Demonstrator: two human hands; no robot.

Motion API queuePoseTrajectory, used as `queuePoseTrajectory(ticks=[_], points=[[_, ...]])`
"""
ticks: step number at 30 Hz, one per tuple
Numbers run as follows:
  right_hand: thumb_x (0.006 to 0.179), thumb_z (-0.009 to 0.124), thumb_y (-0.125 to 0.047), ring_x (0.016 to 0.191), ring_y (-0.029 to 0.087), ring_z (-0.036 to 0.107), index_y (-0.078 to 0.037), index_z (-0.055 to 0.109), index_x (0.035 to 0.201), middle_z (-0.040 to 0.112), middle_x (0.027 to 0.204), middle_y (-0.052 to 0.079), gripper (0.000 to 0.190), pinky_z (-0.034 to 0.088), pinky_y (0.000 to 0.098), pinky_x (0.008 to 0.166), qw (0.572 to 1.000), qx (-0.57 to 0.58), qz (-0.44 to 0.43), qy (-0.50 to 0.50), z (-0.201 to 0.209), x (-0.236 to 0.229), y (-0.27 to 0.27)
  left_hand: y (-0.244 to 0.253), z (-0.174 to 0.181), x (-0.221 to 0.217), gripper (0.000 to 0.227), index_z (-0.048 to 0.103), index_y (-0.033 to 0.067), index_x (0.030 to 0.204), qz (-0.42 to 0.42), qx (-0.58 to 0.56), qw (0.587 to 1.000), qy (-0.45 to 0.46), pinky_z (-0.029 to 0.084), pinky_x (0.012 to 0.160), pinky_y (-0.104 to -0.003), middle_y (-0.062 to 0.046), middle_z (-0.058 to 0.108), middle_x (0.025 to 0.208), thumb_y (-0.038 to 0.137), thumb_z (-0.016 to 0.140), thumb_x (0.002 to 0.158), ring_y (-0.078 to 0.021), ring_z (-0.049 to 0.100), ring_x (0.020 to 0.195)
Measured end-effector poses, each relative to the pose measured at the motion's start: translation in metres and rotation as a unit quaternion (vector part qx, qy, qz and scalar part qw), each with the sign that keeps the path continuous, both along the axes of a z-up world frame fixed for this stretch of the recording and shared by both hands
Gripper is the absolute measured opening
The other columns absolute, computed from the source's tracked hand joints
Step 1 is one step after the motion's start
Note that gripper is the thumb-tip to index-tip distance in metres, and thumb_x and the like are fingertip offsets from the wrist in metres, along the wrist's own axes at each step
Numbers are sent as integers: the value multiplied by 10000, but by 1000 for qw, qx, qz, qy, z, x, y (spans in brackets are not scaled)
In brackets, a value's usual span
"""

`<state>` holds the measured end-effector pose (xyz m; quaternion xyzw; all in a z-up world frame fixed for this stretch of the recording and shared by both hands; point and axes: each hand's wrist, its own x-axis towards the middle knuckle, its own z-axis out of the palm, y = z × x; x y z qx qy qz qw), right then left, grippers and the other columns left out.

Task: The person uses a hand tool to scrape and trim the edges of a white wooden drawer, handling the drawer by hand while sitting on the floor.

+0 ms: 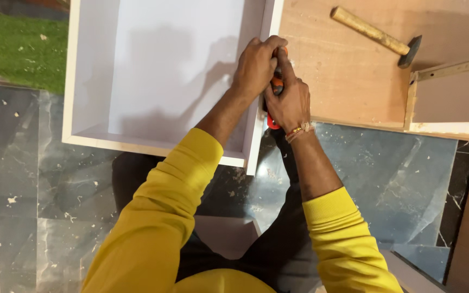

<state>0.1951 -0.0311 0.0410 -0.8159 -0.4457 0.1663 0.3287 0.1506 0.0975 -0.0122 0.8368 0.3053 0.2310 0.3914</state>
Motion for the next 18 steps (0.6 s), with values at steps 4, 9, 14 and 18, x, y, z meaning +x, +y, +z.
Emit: queuePoseTrajectory(ticks=[4,9,14,18], points=[[946,698,-152,1082,341,742,-175,305,1639,672,1318,238,797,619,414,887,985,45,-97,135,-14,0,-36,-19,-4,-43,629,515,80,1450,1,-69,995,-69,518,1040,-406,-210,631,1360,168,779,886,-355,637,1229],[1055,626,-101,848,208,662,-138,219,1725,665,1047,161,785,555,341,713,837,223,-180,465,-33,-32,-150,-90,-17,-132,957,270,48,1569,-108,-171,965,166,307,1122,-521,-258,363,1588,522,753,892,-444,403,1413],[986,550,-162,606,203,660,-136,170,1658,677,829,153,772,536,329,481,773,219,-192,564,-23,-83,-226,-102,-1,-154,1232,126,96,1633,-203,-196,907,311,362,1191,-480,-281,472,1502,613,793,735,-411,525,1362],[985,643,-38,1047,181,656,-69,311,1691,673,1348,116,780,555,314,880,817,233,-192,491,-21,-104,-238,-98,15,-152,1320,108,104,1619,-210,-175,907,321,330,1193,-504,-264,498,1489,589,869,655,-405,542,1352]])
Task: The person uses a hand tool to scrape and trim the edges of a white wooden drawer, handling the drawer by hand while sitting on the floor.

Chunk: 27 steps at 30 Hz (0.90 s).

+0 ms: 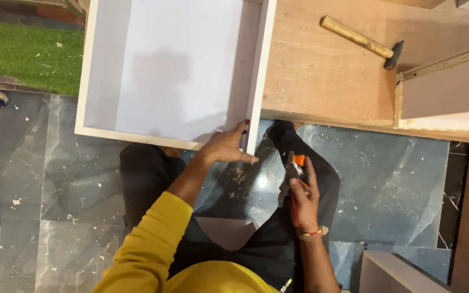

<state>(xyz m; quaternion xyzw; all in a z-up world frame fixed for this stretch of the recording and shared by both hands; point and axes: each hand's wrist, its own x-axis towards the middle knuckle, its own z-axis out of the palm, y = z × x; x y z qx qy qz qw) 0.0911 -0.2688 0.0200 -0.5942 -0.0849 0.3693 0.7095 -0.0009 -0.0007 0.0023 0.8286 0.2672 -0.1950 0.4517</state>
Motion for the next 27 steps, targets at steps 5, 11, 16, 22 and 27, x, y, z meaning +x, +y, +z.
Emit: queuePoseTrajectory(ticks=[5,11,16,22,27], points=[[902,717,-104,1141,317,693,-121,361,1602,659,1336,231,785,551,407,954,917,-176,104,-342,25,-17,35,-12,1,-5,1086,220,83,1585,165,12,984,-70,351,1160,-500,-209,480,1522,535,802,788,-368,608,1253],[862,714,-192,913,382,718,-165,344,1598,737,1049,232,825,573,449,827,822,-298,190,-447,39,-35,83,-48,5,-23,649,576,95,1428,143,105,943,-283,456,1080,-442,-132,631,1414,172,786,819,-321,568,1255],[868,700,-212,842,411,702,-126,351,1594,718,973,251,809,576,483,760,820,-280,192,-460,30,-59,60,-86,12,-40,499,618,79,1321,153,142,916,-343,491,1028,-440,-100,688,1280,67,737,836,-329,605,1144],[852,719,-234,811,428,699,-113,372,1567,697,942,265,803,576,492,732,811,-303,196,-460,23,-63,58,-100,10,-33,357,629,75,1213,216,128,902,-351,510,968,-442,-111,729,1119,-31,668,875,-340,615,1050],[862,706,-210,867,422,708,-101,375,1577,743,1007,233,795,575,489,768,819,-223,165,-501,16,-10,117,-38,7,17,356,656,74,1209,210,157,904,-338,510,917,-458,-142,690,1035,-11,683,865,-359,592,1006]])
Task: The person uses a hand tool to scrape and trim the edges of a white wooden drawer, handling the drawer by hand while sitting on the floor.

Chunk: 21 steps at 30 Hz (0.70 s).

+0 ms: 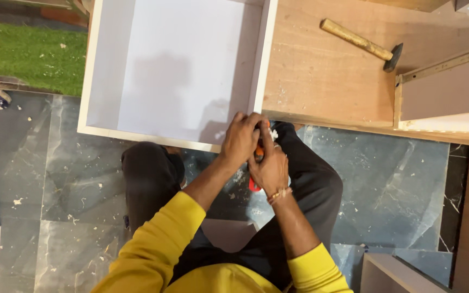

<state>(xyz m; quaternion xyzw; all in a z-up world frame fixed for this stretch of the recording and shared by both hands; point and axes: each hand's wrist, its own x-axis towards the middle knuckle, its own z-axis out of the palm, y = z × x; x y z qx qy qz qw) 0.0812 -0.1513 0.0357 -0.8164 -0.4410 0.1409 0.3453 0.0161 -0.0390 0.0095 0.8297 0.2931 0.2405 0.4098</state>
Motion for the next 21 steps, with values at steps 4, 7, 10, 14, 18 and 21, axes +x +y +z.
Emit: queuePoseTrajectory(ticks=[4,7,10,14,18,21], points=[[869,715,-211,795,425,689,-107,364,1591,703,922,250,810,568,493,733,999,-43,-7,2,2,-11,-12,-12,3,-13,396,663,67,1233,-13,5,1000,-23,509,912,-444,-133,713,1055,-31,677,850,-354,596,994],[856,716,-220,751,406,689,-112,361,1580,679,892,243,813,572,476,690,996,-87,-10,35,12,-51,-59,-60,10,-49,423,651,58,1230,0,10,999,-52,501,920,-439,-137,725,1155,-47,648,820,-314,645,987],[826,719,-212,731,391,684,-111,370,1574,678,861,226,832,569,464,680,993,-104,-12,60,11,-56,-68,-76,14,-60,375,660,58,1228,27,-34,998,-37,543,895,-411,-117,745,1109,-34,648,865,-311,634,960],[863,710,-224,721,364,693,-96,387,1569,685,837,205,787,579,442,683,1000,-29,4,4,-9,-3,-17,-16,-4,-6,320,679,43,1205,1,13,999,42,525,829,-441,-168,701,986,-18,672,891,-313,613,897],[931,704,-241,832,362,738,-90,393,1592,753,983,187,746,597,440,767,999,36,17,0,-10,47,42,46,-4,54,360,667,75,1252,16,11,999,39,551,831,-405,-144,703,971,2,662,900,-299,619,920],[882,715,-232,799,393,711,-86,374,1586,742,958,220,796,573,468,746,1000,22,18,-13,-7,43,35,40,-6,48,389,676,79,1247,25,26,999,25,545,822,-408,-150,701,987,5,675,865,-310,613,927]])
